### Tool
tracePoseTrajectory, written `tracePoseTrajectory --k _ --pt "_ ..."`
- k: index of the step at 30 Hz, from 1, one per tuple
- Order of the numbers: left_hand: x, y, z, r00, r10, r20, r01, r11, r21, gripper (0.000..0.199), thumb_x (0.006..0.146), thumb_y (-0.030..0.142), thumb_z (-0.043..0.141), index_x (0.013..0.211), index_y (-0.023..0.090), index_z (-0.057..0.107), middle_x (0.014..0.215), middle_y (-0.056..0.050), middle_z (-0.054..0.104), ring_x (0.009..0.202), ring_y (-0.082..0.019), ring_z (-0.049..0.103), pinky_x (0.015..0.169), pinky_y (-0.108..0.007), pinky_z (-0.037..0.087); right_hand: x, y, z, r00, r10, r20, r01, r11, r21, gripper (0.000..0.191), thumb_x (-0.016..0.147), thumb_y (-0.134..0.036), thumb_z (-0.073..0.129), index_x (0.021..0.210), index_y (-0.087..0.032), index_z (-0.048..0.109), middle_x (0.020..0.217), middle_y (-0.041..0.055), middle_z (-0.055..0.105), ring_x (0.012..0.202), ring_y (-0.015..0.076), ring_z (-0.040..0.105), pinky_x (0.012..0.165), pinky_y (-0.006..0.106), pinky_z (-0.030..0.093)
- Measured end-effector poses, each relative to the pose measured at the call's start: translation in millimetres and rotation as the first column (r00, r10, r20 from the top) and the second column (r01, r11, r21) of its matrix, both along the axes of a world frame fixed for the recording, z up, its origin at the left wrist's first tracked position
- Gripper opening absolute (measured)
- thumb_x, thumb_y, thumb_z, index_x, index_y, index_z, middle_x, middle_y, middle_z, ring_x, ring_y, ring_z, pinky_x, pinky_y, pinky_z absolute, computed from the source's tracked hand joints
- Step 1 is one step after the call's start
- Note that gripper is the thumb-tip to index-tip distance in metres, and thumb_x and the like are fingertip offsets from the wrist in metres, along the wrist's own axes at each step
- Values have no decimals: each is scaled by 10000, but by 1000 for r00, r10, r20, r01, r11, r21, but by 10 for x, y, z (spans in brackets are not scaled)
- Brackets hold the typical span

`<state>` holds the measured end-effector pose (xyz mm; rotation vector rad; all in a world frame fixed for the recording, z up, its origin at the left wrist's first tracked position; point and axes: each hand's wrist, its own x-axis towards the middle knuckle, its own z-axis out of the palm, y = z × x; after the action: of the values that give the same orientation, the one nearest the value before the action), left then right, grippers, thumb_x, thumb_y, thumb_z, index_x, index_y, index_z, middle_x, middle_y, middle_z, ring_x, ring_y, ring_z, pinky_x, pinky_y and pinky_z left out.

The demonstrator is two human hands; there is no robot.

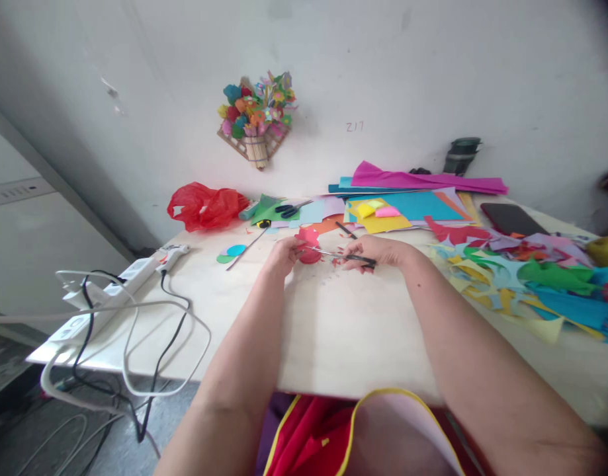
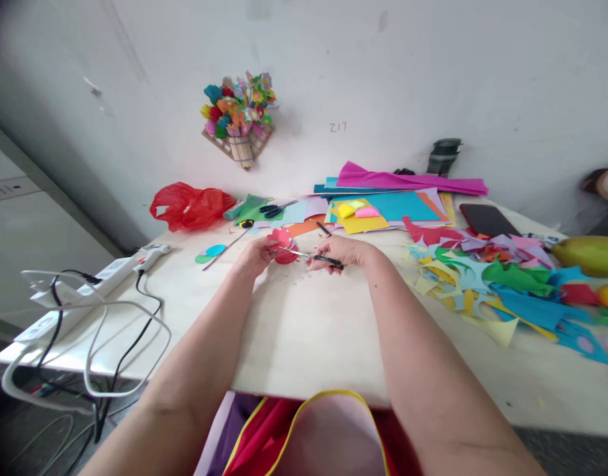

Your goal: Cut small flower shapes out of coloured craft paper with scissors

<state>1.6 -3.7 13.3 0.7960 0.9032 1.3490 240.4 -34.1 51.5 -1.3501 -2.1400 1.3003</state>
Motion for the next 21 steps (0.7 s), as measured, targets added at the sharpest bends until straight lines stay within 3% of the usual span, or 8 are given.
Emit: tracePoseTrajectory --k 6,21 --pt "9 4 -9 999 -24 -28 23 999 -27 117 582 37 638 657 126 641 615 -40 664 572 -136 634 574 -231 491 13 60 -39 1000 10 23 -10 1000 -5 530 583 -556 872 903 -148 766 544 -4 611 435 77 503 448 201 403" --pt "39 -3 -9 998 -52 -42 50 998 -46 114 602 26 612 661 121 631 616 -39 652 606 -155 634 662 -272 525 -59 -17 24 999 -25 20 25 1000 -10 481 567 -524 894 842 -155 751 523 -17 599 471 86 528 463 195 421"
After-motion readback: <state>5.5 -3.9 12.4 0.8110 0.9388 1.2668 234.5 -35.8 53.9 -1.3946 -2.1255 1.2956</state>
